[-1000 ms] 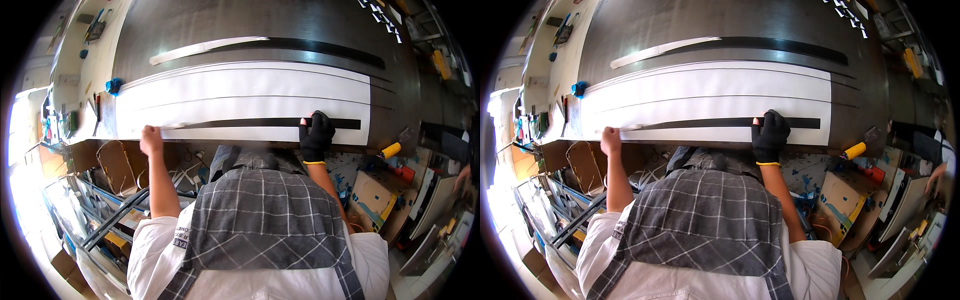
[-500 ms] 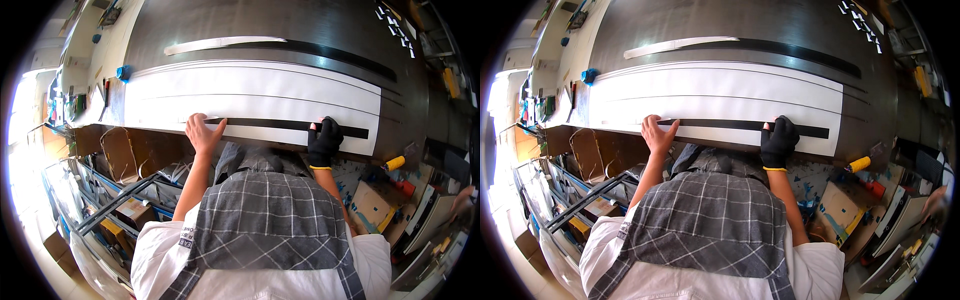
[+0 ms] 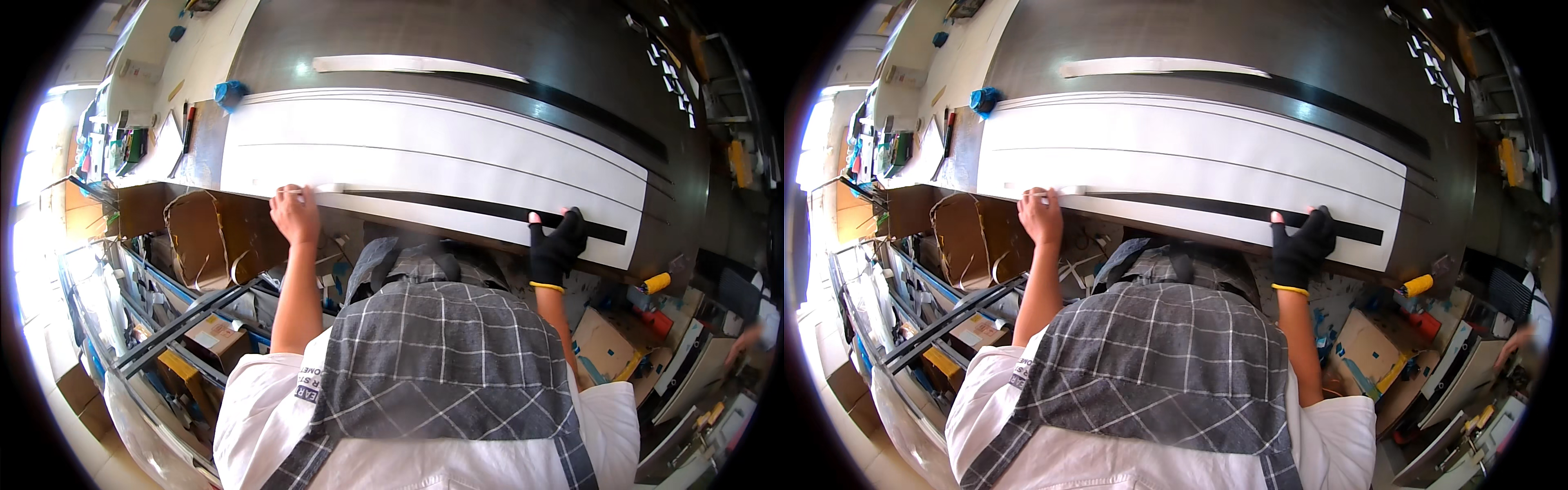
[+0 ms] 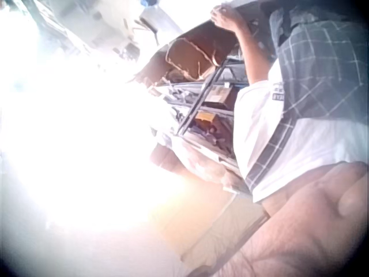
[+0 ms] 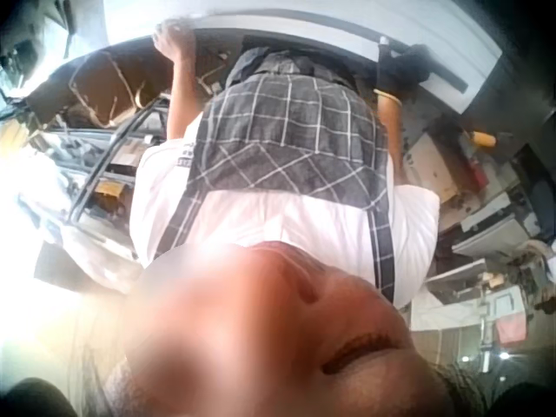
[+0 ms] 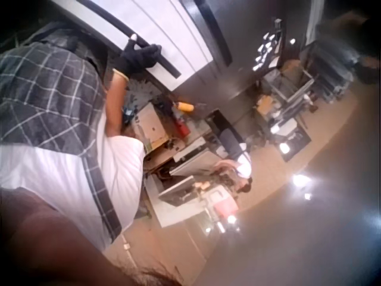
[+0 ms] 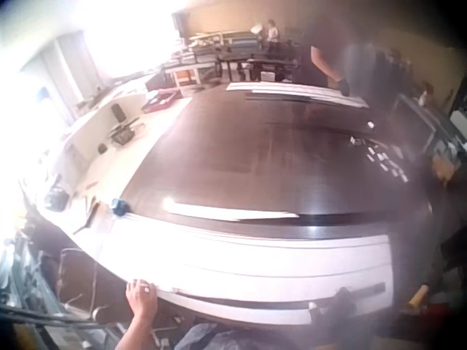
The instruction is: The person places and smooths black tape strips onto a white board surface. They repeatedly position, press, and adjust the strips to ensure adhesion, working methodically across the board.
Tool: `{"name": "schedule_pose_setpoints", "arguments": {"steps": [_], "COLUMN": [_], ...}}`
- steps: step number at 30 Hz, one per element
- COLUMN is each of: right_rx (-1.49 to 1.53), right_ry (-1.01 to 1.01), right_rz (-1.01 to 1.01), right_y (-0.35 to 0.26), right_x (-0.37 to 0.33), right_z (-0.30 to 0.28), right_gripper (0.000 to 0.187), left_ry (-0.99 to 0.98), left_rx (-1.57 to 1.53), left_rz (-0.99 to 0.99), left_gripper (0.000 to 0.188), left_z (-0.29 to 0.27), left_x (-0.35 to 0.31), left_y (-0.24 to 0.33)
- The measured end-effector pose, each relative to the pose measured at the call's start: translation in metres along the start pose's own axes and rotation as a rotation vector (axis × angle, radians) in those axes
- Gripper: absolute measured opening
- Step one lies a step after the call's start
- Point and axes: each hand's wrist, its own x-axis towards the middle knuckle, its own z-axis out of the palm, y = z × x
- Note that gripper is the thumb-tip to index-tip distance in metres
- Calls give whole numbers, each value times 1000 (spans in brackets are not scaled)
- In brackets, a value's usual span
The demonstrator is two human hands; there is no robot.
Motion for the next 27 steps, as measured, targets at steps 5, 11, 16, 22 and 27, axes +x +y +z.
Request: {"name": "schedule_pose_setpoints", "arguments": {"steps": [5, 11, 16, 22, 27], "right_rx": [-133, -379, -544, -499, -552], "right_ry": [-4, -129, -222, -98, -182], "right_rz": [-35, -44, 97, -37, -74], "right_y": [15, 21, -13, -17, -20], "right_x": [-4, 4, 19, 7, -23], "right_z": [9, -2, -21, -3, -13], "right_gripper": [65, 62, 61, 49, 45], "left_ry": [-6, -41, 164, 407, 373], "left_rx": [220, 918, 633, 704, 415], "left_rz": [-46, -254, -610, -842, -895], "left_gripper": [18, 29, 36, 36, 22], "left_z": [-8, -61, -190, -234, -158], "left_x": [74, 205, 247, 182, 153], "left_y": [-145, -405, -566, -668, -606]}}
